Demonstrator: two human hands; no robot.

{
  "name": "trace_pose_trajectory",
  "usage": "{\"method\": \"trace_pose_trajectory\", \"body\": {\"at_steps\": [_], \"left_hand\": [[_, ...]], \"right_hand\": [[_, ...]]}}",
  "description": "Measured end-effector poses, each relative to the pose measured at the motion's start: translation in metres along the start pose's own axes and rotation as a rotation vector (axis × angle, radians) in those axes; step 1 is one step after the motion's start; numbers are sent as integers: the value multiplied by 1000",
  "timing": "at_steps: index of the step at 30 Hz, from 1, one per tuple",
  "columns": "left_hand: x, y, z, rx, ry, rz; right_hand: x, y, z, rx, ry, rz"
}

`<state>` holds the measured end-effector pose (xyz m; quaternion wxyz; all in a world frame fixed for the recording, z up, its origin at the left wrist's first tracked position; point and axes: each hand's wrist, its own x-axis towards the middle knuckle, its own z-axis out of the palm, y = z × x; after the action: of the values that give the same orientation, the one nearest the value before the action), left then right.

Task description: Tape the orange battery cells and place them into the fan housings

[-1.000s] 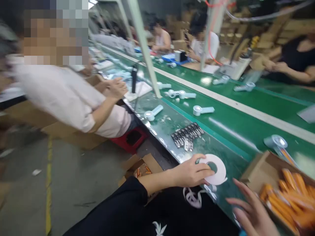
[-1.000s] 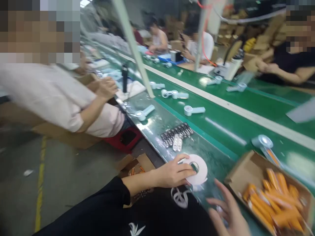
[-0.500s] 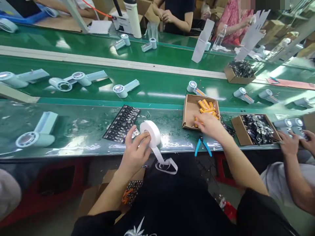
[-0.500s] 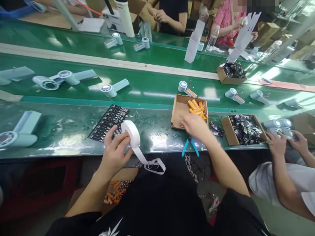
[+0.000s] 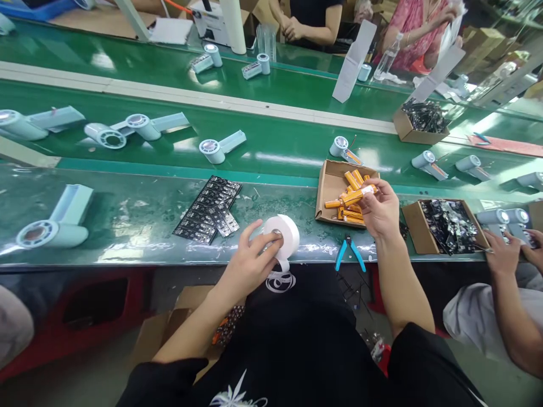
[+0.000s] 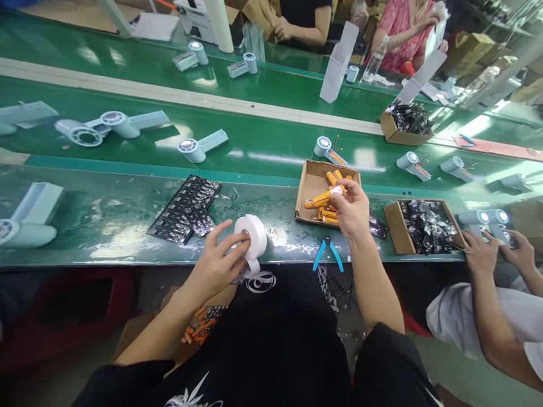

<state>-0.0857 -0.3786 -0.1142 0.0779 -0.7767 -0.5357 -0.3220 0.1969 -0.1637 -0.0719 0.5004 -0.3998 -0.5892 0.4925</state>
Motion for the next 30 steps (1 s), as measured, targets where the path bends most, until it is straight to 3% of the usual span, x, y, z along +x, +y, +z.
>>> {"method": "trace_pose_trajectory", "body": {"at_steps": [5, 13, 17, 21, 24, 26, 28, 30], "left_hand": [[9, 10, 9, -12, -91, 17], [23, 25, 15, 70, -98, 106], [25, 26, 11, 98, -124, 113], [27, 18, -2, 121, -269, 128], [34, 10, -15, 87, -385, 185], [41, 7, -21, 81, -401, 233], [47, 9, -19, 97, -344, 226], [51, 16, -10, 118, -235, 151]], "right_hand": [[-38, -10, 24, 46, -57, -16], [-95, 5, 65, -96, 120, -169], [-107, 14, 74, -27, 138, -134], [-102, 12, 54, 1, -34, 46], [-84, 3, 31, 6, -346, 277], [-72, -2, 24, -11, -494, 368], [-69, -1, 33, 26, -420, 337], [-78, 6, 56, 171, -143, 222]]}}
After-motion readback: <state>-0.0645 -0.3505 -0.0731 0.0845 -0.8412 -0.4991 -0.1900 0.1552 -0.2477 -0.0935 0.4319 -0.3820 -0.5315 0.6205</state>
